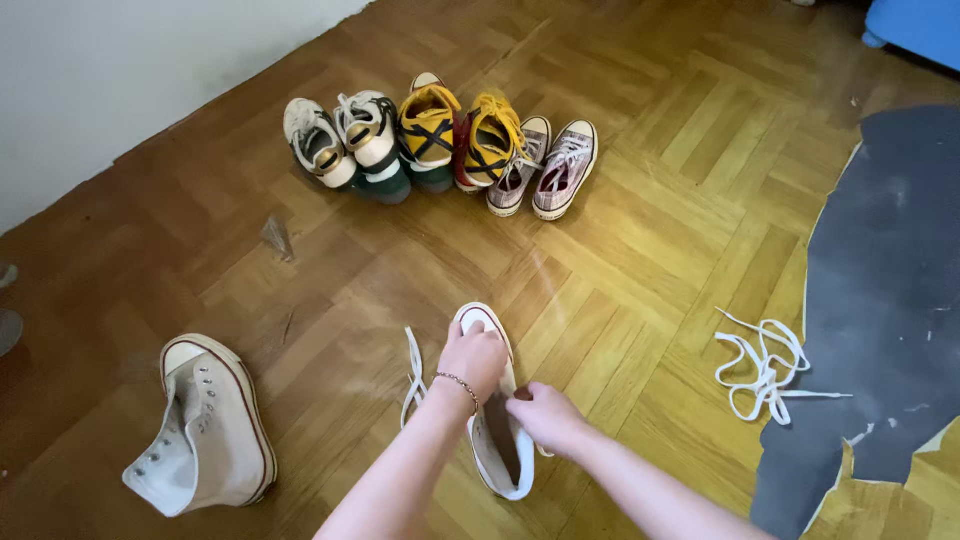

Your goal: The person removes the laces from a white high-top sneaker and then re-laces it by threading the laces through the eyelets. The person then picks up a yellow sneaker and begins to handle its laces.

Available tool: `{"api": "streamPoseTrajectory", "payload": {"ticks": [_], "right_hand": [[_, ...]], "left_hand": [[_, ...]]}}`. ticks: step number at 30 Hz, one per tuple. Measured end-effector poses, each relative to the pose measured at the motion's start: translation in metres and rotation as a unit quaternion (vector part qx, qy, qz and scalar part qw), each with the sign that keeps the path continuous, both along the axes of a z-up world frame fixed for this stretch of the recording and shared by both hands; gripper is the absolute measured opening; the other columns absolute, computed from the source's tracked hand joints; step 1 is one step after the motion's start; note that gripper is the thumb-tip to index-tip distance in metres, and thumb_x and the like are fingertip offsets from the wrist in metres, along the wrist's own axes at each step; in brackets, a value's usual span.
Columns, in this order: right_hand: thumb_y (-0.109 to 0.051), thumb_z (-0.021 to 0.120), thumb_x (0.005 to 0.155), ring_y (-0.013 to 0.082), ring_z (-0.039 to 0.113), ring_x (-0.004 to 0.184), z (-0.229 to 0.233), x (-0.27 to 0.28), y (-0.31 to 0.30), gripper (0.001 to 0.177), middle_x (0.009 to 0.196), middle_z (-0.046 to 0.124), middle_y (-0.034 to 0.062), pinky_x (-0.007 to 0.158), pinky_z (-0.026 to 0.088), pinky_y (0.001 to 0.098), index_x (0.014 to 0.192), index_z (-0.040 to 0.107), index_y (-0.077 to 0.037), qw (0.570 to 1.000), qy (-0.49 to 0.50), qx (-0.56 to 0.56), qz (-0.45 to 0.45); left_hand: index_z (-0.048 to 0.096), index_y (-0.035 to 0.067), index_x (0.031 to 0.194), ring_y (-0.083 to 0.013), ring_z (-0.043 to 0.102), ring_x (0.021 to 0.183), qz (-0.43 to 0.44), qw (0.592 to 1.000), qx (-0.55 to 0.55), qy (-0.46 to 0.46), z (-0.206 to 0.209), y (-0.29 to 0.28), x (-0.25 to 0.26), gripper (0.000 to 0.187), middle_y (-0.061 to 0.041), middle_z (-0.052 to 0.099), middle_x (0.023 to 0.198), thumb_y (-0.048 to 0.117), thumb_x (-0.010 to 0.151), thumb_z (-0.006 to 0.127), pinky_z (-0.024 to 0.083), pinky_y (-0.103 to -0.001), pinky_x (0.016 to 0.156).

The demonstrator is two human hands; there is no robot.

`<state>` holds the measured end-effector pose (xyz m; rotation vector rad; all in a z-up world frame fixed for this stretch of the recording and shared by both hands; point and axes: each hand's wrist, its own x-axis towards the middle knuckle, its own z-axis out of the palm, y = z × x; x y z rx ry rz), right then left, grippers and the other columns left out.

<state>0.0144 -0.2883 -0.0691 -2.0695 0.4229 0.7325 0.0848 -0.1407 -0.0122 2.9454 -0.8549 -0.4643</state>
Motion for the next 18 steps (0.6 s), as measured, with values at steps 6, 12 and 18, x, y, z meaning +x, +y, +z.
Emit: {"api": "streamPoseTrajectory", "payload": {"ticks": [6,12,18], "right_hand": [[-0.035,0.067,0.083,0.026,0.074,0.099,0.017,0.002,0.004,0.047,0.107,0.077,0.0143,0.09,0.055,0.0353,0.117,0.071,-0.003,1.0,-0.023,0.013,0.003],[-0.028,0.064,0.087,0.0332,0.074,0.099,0.047,-0.006,0.004,0.035,0.104,0.076,0.0215,0.092,0.055,0.0395,0.112,0.07,-0.004,0.998,-0.007,-0.054,0.029],[-0.017,0.07,0.078,0.0361,0.062,0.107,0.061,-0.015,0.012,0.026,0.121,0.057,0.0165,0.094,0.05,0.0439,0.097,0.068,0.0,0.982,-0.131,-0.091,0.097]], "left_hand": [[0.075,0.01,0.092,-0.0295,0.058,0.114,0.111,0.986,-0.118,-0.049,-0.029,0.021,-0.002,0.013,-0.009,0.072,0.105,0.018,0.085,0.068,0.039,-0.047,0.098],[0.067,0.005,0.093,-0.0354,0.063,0.104,0.176,0.948,-0.265,0.004,-0.042,0.026,-0.015,0.009,-0.017,0.07,0.101,0.005,0.086,0.063,0.049,-0.043,0.093],[0.06,0.004,0.103,-0.0341,0.072,0.093,0.233,0.911,-0.32,0.117,-0.026,0.025,0.0,0.011,-0.017,0.073,0.092,0.005,0.095,0.053,0.056,-0.042,0.083]]}}
